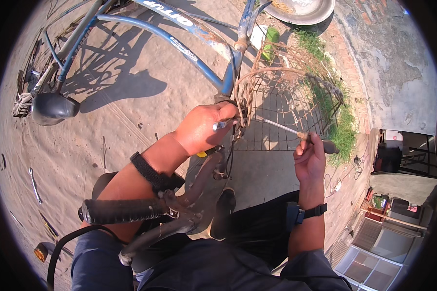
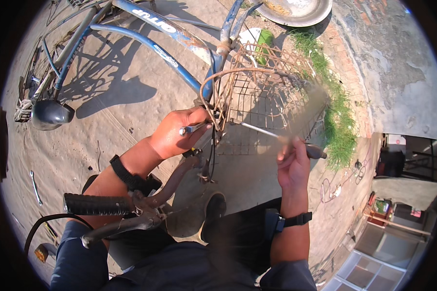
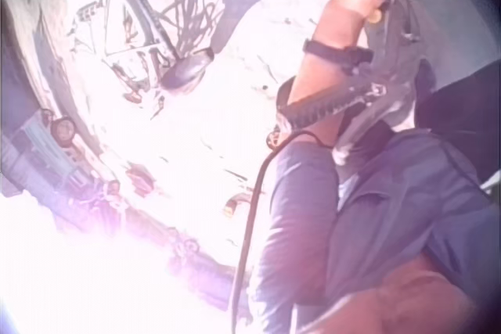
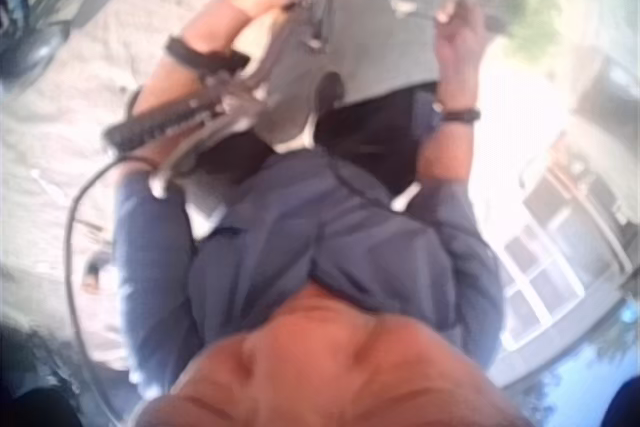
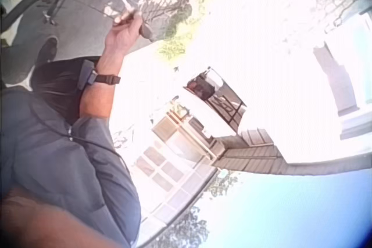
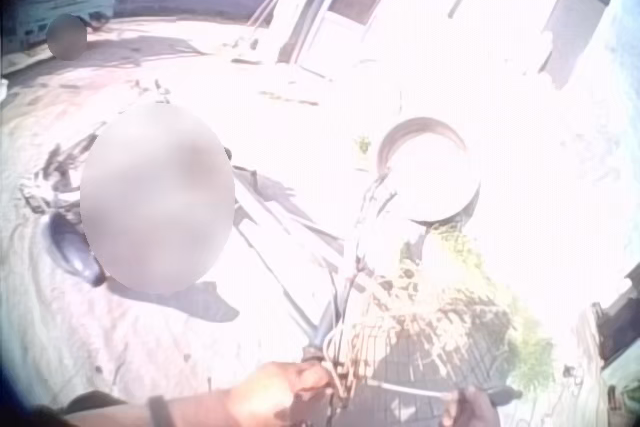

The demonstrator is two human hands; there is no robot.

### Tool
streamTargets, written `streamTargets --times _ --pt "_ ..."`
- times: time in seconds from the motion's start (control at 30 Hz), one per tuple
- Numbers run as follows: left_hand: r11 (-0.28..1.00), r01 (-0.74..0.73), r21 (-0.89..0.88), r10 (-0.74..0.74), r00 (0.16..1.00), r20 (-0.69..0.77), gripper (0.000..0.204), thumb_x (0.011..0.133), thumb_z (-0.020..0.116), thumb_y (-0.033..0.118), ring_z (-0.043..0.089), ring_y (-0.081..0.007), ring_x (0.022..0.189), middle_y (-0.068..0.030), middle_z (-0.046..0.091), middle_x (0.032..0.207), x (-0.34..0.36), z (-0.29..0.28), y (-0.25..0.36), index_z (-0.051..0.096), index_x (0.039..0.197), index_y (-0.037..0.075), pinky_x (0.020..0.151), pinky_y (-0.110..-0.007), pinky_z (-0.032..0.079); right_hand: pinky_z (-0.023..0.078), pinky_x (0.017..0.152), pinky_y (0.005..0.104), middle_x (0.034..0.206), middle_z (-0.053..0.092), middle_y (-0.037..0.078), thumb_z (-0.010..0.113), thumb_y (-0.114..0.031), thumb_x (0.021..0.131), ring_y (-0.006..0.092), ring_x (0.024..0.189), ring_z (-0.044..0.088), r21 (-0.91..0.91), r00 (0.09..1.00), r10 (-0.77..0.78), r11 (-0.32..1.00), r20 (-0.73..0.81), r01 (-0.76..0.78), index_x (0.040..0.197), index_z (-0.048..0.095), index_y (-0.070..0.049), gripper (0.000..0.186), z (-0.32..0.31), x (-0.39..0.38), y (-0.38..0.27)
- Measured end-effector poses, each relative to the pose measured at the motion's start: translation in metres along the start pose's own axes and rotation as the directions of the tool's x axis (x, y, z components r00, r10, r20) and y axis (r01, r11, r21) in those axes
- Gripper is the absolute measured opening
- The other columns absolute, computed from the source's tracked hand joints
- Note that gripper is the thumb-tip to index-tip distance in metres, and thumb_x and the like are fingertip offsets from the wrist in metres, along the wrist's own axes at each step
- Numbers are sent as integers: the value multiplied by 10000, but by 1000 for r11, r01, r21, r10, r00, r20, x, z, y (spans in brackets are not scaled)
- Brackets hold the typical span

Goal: The person walks from an indoor area to an outdoor yard and uses a screwdriver to tighten screws on a bicycle basket attached to the handlebars. The person also picks up and sets down a bicycle handlebar assembly and a metal rod during the process.

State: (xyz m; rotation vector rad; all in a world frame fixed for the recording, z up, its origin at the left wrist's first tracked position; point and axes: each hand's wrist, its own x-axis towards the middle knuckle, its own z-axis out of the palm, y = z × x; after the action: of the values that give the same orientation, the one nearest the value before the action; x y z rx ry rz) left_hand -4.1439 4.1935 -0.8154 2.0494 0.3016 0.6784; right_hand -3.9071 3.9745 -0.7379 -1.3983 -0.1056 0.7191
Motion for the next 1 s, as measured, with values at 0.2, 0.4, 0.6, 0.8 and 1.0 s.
streamTargets --times 0.2,0.4,0.6,0.8,1.0 --pt "997 81 -5 -81 997 3 145 997 606 158 667 -338 835 -134 676 937 10 4 -15 611 1103 59 734 -400 535 412 532 256 696 568 -6 597 -293 1019 135 588 547 9 1000 -9 1000 -17 9 1002 613 -133 162 2 -3 -3" --pt "848 299 -438 -299 952 70 196 1037 535 202 683 -269 765 -133 685 808 29 7 -23 558 991 13 739 -379 530 412 534 257 718 567 -11 598 -288 1019 128 595 543 -14 1000 -11 1000 -10 11 1002 616 -129 160 -1 -1 -3" --pt "738 436 -514 -410 896 171 241 1061 500 204 663 -188 718 -100 668 781 45 -5 -13 555 951 -3 702 -341 536 458 542 274 782 592 -22 637 -210 995 105 646 549 1 1000 27 1000 -7 -27 969 609 -131 87 1 -2 -7" --pt "722 440 -534 -423 891 163 257 1030 477 191 641 -194 610 -92 657 708 53 -1 -27 571 921 -22 614 -354 518 446 545 267 765 585 -18 634 -244 996 114 639 542 -16 998 64 998 18 -63 960 619 -134 117 3 -2 -8" --pt "797 420 -435 -401 905 141 239 1014 502 203 659 -314 710 -161 665 773 57 -3 -19 589 956 -12 691 -419 521 441 552 258 727 573 -7 625 -278 1001 125 621 533 -19 997 76 997 -23 -76 981 627 -137 142 1 0 -9"
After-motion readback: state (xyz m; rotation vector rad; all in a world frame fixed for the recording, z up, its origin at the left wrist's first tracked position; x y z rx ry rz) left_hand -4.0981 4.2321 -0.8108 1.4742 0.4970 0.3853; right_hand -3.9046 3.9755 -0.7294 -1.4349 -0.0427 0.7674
